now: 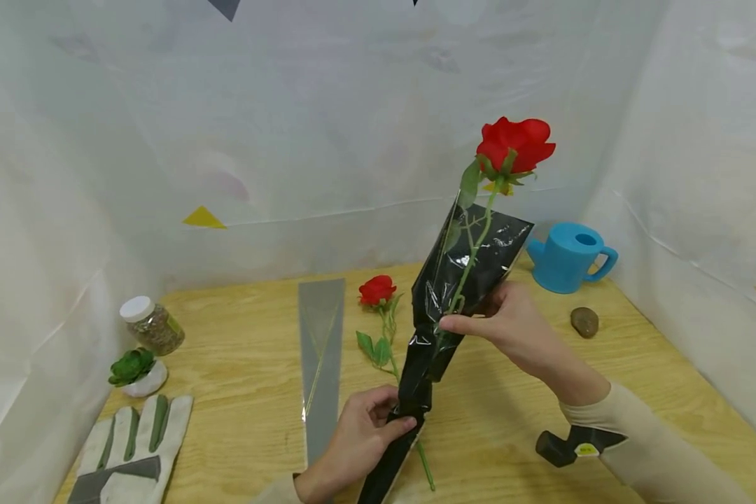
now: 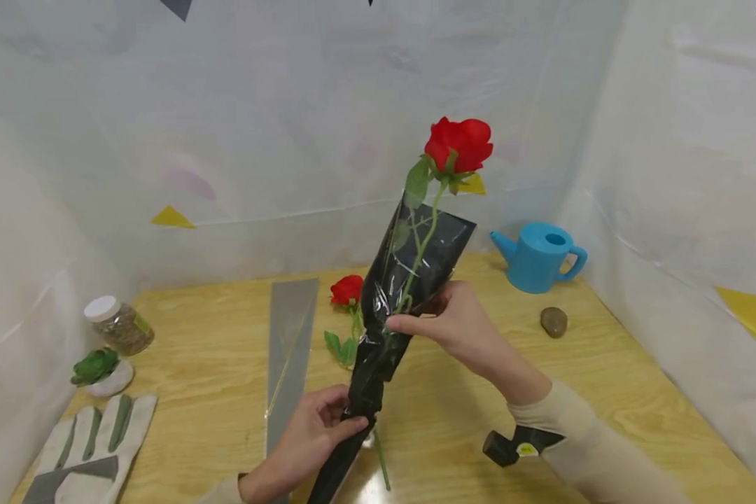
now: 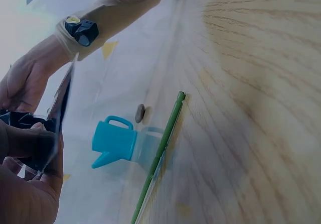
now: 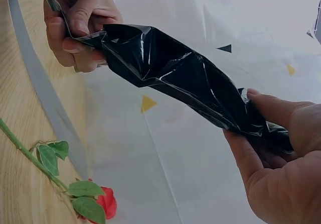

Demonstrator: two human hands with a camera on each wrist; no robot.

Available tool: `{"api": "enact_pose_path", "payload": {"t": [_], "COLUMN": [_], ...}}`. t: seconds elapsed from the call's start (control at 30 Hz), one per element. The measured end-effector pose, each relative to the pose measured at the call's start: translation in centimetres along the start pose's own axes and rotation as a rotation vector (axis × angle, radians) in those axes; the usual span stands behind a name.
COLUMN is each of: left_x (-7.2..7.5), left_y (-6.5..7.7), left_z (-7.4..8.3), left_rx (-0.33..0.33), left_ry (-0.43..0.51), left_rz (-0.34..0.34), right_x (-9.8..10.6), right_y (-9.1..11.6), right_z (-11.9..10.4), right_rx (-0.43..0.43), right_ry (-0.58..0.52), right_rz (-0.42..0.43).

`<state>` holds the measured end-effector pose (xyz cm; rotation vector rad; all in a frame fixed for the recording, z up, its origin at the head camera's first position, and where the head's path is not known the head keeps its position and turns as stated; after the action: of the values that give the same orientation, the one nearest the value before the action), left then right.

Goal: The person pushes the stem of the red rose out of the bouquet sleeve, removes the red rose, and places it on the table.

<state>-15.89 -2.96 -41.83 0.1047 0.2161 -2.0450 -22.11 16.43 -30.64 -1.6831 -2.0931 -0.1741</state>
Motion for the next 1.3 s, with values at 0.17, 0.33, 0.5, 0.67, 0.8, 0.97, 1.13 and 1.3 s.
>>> {"api": "enact_pose_path", "payload": {"t": [0.17, 0.33, 0.5, 0.67, 0.8, 0.97, 1.13, 1.3], "left_x": [-0.1, -0.2, -0.4, -0.5, -0.4, -0.4, -0.6, -0.4], "left_y": [-0.2, -0.2, -0.2, -0.2, -0.5, -0.6, -0.4, -0.2], "left_z": [0.0, -0.1, -0.1, 0.1, 0.7, 0.4, -0.5, -0.5], "left_rx": [-0.006, -0.008, -0.017, -0.029, -0.045, -0.021, 0.016, -0.016], "left_ry": [-0.017, -0.029, -0.027, -0.019, -0.040, -0.032, -0.020, -0.105], "left_rz": [-0.008, -0.003, 0.006, 0.017, 0.020, 0.012, -0.008, -0.016], "right_x": [0.0, -0.1, -0.4, -1.1, -1.4, -1.7, -1.8, -0.8], "right_y": [0.2, 0.3, 0.5, 0.7, 0.9, 0.9, 0.8, 0.5], "right_z": [0.0, 0.1, 0.1, 0.5, 0.8, 0.9, 0.8, 0.3], "right_rx": [-0.002, -0.017, -0.023, -0.058, -0.051, -0.042, -0.027, -0.012], "right_ry": [0.012, 0.035, 0.024, 0.041, 0.043, 0.066, 0.015, -0.016], "right_rz": [-0.008, -0.003, -0.010, -0.034, -0.031, -0.028, -0.035, 0.017]}}
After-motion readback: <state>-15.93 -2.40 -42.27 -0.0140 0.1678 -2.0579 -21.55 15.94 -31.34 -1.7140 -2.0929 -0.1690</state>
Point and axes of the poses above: each hand's wrist, its own y-axis away from the middle knuckle, its own x-axis out of the back of the hand, z = x × y, the point moved 7 cm from there along -y, towards the middle knuckle, and after that the axes turned 8 degrees about y, right-handed, at the moved point
